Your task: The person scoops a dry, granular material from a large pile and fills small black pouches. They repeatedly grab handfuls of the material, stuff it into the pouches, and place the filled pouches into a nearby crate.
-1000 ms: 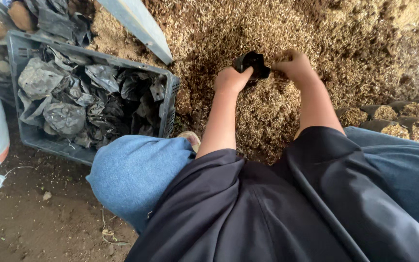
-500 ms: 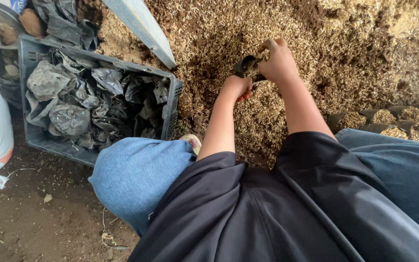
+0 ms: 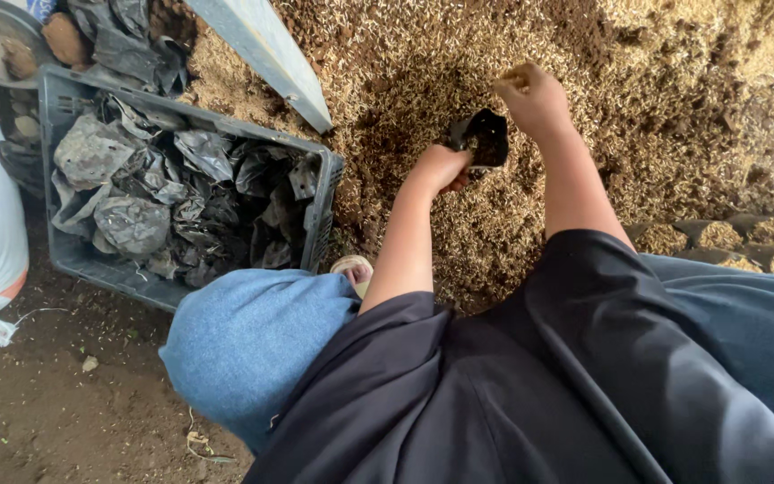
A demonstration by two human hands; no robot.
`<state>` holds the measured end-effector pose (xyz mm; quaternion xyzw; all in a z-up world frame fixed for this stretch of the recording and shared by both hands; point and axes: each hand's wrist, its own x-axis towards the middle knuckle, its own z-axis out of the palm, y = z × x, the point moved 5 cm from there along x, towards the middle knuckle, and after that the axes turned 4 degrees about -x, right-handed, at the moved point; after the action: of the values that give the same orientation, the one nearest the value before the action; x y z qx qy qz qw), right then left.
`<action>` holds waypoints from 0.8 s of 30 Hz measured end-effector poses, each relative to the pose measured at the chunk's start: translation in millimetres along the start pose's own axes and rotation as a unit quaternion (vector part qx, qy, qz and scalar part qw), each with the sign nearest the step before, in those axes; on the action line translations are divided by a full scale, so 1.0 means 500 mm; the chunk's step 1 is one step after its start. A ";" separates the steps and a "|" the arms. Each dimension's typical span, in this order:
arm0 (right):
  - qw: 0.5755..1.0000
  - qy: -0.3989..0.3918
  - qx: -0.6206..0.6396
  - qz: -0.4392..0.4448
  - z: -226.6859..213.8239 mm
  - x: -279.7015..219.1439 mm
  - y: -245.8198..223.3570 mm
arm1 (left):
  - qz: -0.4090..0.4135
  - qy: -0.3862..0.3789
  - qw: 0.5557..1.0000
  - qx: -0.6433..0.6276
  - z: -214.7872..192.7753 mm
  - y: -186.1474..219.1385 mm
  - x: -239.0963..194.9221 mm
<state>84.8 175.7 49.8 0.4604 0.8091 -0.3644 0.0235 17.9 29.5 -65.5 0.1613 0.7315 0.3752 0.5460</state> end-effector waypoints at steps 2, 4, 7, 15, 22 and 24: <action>0.998 0.005 -0.056 -0.041 0.018 0.026 -0.026 | -0.006 -0.017 1.000 0.012 0.004 -0.005 0.000; 0.990 -0.001 -0.123 -0.071 0.049 0.065 -0.053 | -0.012 -0.021 1.000 -0.003 0.000 -0.004 0.001; 0.974 -0.062 -0.205 -0.078 0.104 0.103 -0.039 | -0.016 -0.015 0.999 -0.024 -0.011 -0.006 -0.001; 0.999 -0.029 0.007 0.036 0.033 0.139 0.050 | 0.004 0.032 0.999 0.039 -0.021 0.034 -0.046; 0.973 -0.098 0.206 -0.026 -0.017 -0.009 -0.017 | 0.108 0.270 0.953 0.085 -0.043 0.083 -0.076; 0.963 -0.135 0.229 -0.051 0.004 -0.040 -0.041 | 0.121 0.297 0.945 0.069 -0.041 0.078 -0.060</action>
<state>80.3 153.3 67.2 0.3582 0.7159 -0.5993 0.0082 3.2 28.3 -14.3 0.1671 0.8597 0.4176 0.2421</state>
